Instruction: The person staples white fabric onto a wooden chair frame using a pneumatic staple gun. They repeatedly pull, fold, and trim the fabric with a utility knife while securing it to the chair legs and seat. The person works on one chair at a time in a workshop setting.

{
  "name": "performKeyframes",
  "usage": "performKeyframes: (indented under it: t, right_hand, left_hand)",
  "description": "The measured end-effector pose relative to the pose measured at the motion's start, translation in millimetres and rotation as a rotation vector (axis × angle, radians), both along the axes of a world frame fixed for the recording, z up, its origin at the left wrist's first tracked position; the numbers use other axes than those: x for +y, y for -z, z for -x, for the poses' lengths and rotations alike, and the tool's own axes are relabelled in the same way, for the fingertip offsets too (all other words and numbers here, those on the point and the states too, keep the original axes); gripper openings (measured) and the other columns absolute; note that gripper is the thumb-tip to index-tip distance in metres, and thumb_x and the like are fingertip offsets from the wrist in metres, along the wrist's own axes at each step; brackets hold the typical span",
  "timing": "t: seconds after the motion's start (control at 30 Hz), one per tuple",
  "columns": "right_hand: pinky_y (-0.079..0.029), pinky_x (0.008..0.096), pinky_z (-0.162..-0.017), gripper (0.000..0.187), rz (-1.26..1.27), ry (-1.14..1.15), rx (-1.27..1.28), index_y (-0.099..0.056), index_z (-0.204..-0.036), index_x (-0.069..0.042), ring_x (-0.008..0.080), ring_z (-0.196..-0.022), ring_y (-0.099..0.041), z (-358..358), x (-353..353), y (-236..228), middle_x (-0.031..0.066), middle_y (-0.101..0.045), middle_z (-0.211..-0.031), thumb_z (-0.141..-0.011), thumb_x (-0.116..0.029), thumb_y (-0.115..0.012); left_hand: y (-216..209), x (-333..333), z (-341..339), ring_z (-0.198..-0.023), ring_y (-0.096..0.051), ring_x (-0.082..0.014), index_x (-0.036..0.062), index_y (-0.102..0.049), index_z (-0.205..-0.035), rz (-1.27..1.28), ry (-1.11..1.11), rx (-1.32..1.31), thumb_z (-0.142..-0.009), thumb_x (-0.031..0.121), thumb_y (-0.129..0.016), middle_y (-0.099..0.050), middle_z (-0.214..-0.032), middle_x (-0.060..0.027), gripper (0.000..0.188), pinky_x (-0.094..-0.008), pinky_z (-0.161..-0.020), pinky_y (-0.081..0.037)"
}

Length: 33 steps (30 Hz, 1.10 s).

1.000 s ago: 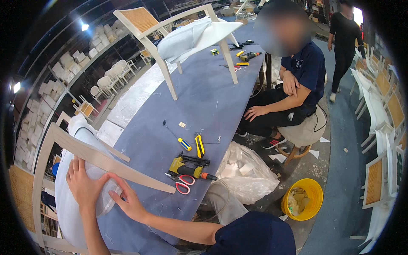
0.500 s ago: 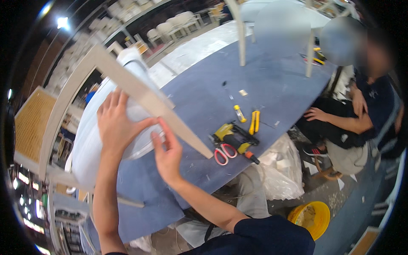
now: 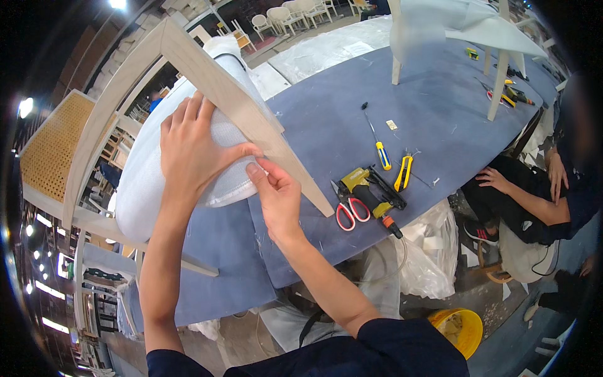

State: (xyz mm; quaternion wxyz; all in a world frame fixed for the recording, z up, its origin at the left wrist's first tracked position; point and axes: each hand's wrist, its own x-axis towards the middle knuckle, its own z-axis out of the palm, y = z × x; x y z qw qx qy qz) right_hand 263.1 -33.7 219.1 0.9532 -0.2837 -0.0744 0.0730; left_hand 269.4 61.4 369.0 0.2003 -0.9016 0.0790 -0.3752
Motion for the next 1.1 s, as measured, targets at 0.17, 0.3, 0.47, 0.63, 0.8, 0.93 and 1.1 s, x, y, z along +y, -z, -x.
performKeyframes:
  t: [0.17,0.3,0.47,0.63,0.8,0.93,1.1]
  right_hand:
    - [-0.05,0.0248,-0.071,0.023,0.028,-0.211,-0.194,-0.068,-0.113,0.0,0.0072,-0.079,-0.063,-13.7,-16.8,8.4,0.003,-0.071,-0.091,-0.108,-0.022,-0.062]
    - [-0.048,0.0277,-0.068,0.028,-0.01,-0.305,-0.328,-0.063,-0.101,-0.006,0.0101,-0.073,-0.06,-22.5,-17.0,13.8,0.0012,-0.065,-0.084,-0.112,-0.03,-0.053]
    - [-0.048,0.0292,-0.065,0.029,0.095,-0.262,-0.42,-0.06,-0.098,-0.008,0.0114,-0.068,-0.058,-31.7,-21.4,24.3,0.0019,-0.061,-0.08,-0.112,-0.031,-0.051]
    - [-0.042,0.0256,-0.06,0.033,0.032,-0.232,-0.356,-0.059,-0.091,-0.008,0.0084,-0.063,-0.057,-20.8,-19.9,16.1,0.0,-0.059,-0.071,-0.112,-0.033,-0.051]
    - [-0.044,0.027,-0.058,0.031,-0.113,-0.185,-0.291,-0.059,-0.093,-0.006,0.0099,-0.062,-0.057,-14.7,-7.1,15.2,0.0022,-0.06,-0.074,-0.112,-0.03,-0.052]
    - [-0.047,0.0281,-0.058,0.029,-0.243,-0.173,-0.202,-0.059,-0.096,-0.006,0.0111,-0.063,-0.057,-14.4,5.8,18.8,0.0037,-0.061,-0.077,-0.111,-0.03,-0.054]
    - [-0.049,0.0282,-0.063,0.026,-0.322,-0.174,-0.074,-0.061,-0.102,-0.007,0.0099,-0.072,-0.06,-10.2,15.9,17.7,0.0028,-0.064,-0.086,-0.11,-0.031,-0.056]
  left_hand:
    - [1.0,-4.3,-1.9,-0.115,-0.063,-0.0354,0.0075,-0.067,-0.132,-0.054,-0.004,-0.075,-0.065,0.086,-0.073,-0.066,-0.13,-0.0177,0.103,-0.0457,-0.094,-0.05]
    - [5.7,-3.2,-5.4,-0.114,-0.064,-0.036,0.0072,-0.068,-0.13,-0.075,-0.018,-0.148,-0.068,0.086,-0.071,-0.067,-0.128,-0.0184,0.1,-0.0447,-0.091,-0.051]
    - [2.3,2.5,-5.5,-0.127,-0.06,-0.0406,0.0079,-0.066,-0.136,-0.016,0.003,-0.056,-0.066,0.084,-0.075,-0.063,-0.14,-0.0204,0.104,-0.0483,-0.098,-0.048]
    - [-20.1,14.1,11.9,-0.138,-0.053,-0.0424,0.0143,-0.059,-0.146,-0.028,0.036,0.129,-0.058,0.083,-0.08,-0.059,-0.147,-0.0192,0.113,-0.0536,-0.111,-0.042]
    - [-10.4,10.2,9.5,-0.138,-0.054,-0.0421,0.0164,-0.059,-0.147,0.027,-0.002,0.078,-0.056,0.079,-0.084,-0.059,-0.148,-0.0168,0.113,-0.0566,-0.112,-0.041]
    - [-2.9,4.5,5.5,-0.134,-0.056,-0.0417,0.0149,-0.06,-0.145,0.062,-0.011,0.049,-0.055,0.07,-0.089,-0.061,-0.146,-0.0143,0.109,-0.0548,-0.109,-0.044]
    - [4.1,4.5,3.8,-0.128,-0.06,-0.0391,0.01,-0.061,-0.139,0.058,-0.009,0.02,-0.056,0.059,-0.094,-0.063,-0.141,-0.0128,0.102,-0.0501,-0.105,-0.047]
